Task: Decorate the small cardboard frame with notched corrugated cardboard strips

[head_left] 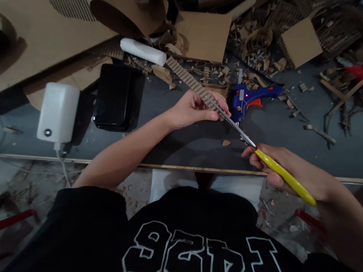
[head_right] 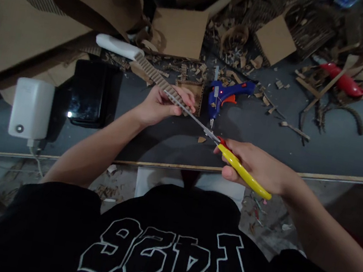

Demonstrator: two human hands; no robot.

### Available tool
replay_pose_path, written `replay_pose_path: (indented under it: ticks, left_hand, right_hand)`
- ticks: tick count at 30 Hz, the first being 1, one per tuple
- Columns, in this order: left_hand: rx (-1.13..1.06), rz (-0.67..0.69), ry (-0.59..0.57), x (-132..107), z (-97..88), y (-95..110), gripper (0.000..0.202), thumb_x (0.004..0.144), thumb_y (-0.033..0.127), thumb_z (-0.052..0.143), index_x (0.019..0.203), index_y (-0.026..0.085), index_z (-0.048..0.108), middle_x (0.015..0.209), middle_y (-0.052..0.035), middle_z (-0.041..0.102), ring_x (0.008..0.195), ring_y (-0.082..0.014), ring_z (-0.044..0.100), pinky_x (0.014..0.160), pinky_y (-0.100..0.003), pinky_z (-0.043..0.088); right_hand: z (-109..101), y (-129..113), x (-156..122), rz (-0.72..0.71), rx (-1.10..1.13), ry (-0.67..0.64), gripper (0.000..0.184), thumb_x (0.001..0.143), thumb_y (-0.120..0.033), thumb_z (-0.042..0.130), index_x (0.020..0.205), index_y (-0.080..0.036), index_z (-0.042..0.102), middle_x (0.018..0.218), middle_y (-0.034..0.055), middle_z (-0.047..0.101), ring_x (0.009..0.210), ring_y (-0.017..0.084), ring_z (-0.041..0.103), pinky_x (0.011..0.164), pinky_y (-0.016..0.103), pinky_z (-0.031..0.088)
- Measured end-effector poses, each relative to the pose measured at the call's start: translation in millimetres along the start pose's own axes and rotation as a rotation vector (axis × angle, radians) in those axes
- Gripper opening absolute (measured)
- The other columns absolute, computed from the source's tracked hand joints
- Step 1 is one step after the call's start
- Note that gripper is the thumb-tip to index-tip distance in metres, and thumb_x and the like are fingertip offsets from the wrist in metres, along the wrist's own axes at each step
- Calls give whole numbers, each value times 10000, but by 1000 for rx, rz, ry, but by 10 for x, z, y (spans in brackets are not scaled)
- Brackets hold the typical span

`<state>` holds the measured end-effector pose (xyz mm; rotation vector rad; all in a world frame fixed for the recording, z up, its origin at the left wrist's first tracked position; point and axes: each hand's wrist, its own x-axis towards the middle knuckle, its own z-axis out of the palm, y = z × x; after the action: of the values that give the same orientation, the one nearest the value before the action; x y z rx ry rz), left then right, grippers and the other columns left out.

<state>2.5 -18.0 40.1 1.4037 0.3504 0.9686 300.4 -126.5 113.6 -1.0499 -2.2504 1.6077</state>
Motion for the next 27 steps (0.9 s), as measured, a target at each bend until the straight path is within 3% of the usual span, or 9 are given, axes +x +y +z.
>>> replay_pose_path:
  ticks: [6, 18, 27]
  left_hand:
    - [10, 19, 27, -20, -33, -19, 494, 781, 657, 963, 941, 222, 793, 918, -9, 808, 951, -187, 828, 848, -304, 694]
    - [-8, -1, -27, -18, -5, 21, 475, 764, 632, 985, 894, 222, 784, 865, 3, 767, 893, -181, 826, 878, -333, 709]
    - [28, 26, -4, -23, -20, 27, 463, 717, 597, 1026, 889, 229, 802, 866, -1, 756, 885, -169, 787, 883, -349, 709]
  right_hand:
    - [18, 14, -11, -11, 24, 26, 678, 995, -805, 615, 1287, -194, 641, 956, 65, 649, 759, 209, 622, 666, 367, 509]
    - [14, 6, 15, -2, 13, 9, 732, 995, -853, 572, 1276, -182, 653, 911, 52, 627, 718, 188, 590, 642, 354, 485]
    - [4, -91, 24, 164, -85, 47, 925, 863, -1040, 523, 1170, -183, 690, 800, 31, 619, 622, 179, 519, 573, 349, 421]
